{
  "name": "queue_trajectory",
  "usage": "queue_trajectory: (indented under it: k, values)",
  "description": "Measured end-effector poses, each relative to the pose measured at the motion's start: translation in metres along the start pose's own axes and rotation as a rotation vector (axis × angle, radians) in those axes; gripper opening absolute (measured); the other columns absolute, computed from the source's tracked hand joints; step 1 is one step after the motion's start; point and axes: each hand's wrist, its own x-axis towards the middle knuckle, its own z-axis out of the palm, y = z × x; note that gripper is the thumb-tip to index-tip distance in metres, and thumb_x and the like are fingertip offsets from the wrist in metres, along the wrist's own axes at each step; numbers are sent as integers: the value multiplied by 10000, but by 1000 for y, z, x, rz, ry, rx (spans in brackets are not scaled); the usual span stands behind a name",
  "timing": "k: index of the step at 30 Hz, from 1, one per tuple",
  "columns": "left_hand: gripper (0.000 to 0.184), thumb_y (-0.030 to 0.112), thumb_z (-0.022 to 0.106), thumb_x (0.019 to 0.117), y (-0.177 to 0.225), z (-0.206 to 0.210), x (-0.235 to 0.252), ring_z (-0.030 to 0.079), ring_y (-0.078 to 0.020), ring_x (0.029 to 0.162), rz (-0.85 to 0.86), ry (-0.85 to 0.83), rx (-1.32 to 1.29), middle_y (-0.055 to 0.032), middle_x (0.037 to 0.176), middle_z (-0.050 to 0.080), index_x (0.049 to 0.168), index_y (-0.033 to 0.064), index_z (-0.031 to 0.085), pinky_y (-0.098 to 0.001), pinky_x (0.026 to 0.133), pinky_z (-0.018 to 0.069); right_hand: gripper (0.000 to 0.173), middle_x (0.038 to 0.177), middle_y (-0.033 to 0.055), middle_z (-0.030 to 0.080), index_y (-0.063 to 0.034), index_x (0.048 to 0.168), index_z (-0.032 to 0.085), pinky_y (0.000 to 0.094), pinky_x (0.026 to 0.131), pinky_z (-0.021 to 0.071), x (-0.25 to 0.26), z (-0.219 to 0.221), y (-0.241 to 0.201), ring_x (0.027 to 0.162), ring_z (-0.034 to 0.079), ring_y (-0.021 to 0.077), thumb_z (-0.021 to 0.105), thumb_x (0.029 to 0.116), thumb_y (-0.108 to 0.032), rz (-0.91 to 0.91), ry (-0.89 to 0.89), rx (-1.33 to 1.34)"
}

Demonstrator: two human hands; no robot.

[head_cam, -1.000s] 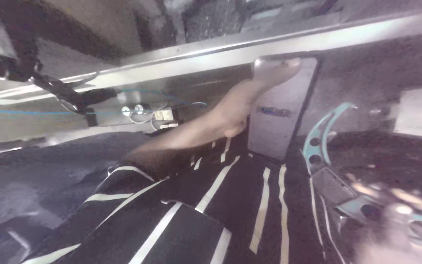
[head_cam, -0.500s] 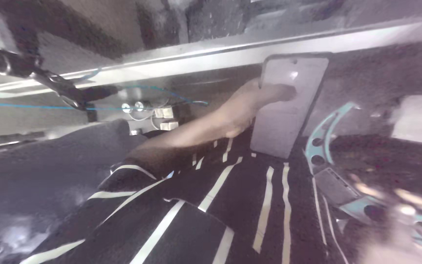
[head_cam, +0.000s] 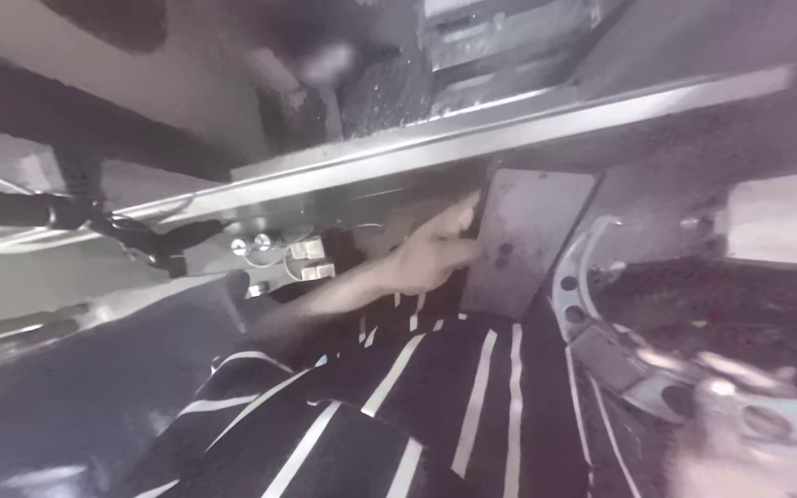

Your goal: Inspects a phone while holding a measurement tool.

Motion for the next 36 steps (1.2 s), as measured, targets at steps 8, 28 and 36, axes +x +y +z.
queue_trajectory:
  k: [8,28,36]
  values:
    - [419,-51,430,943,0,4,13,644,-13,1033,-60,-37,-15,69,1148,660,1342,70,466,-249,899,564,204,1025,10,788,-126,1203,617,335,851,649,1,-7,7,914,771,194,631,1014,-203,-14,-6,61]
    - [683,270,414,1070,-12,24,16,549,3,1224,-274,-111,166,6,1465,484,1613,91,40,-238,1020,506,190,1030,-57,784,-197,1202,653,264,842,636,-5,-16,1,912,761,118,628,1017,-235,16,95,35]
    - [886,170,665,950,-17,20,13,608,5,1156,-197,-238,352,17,1342,590,1582,9,65,-226,978,545,203,1037,-41,782,-143,1195,629,282,830,647,-12,-21,9,905,763,134,650,1001,-198,19,161,83]
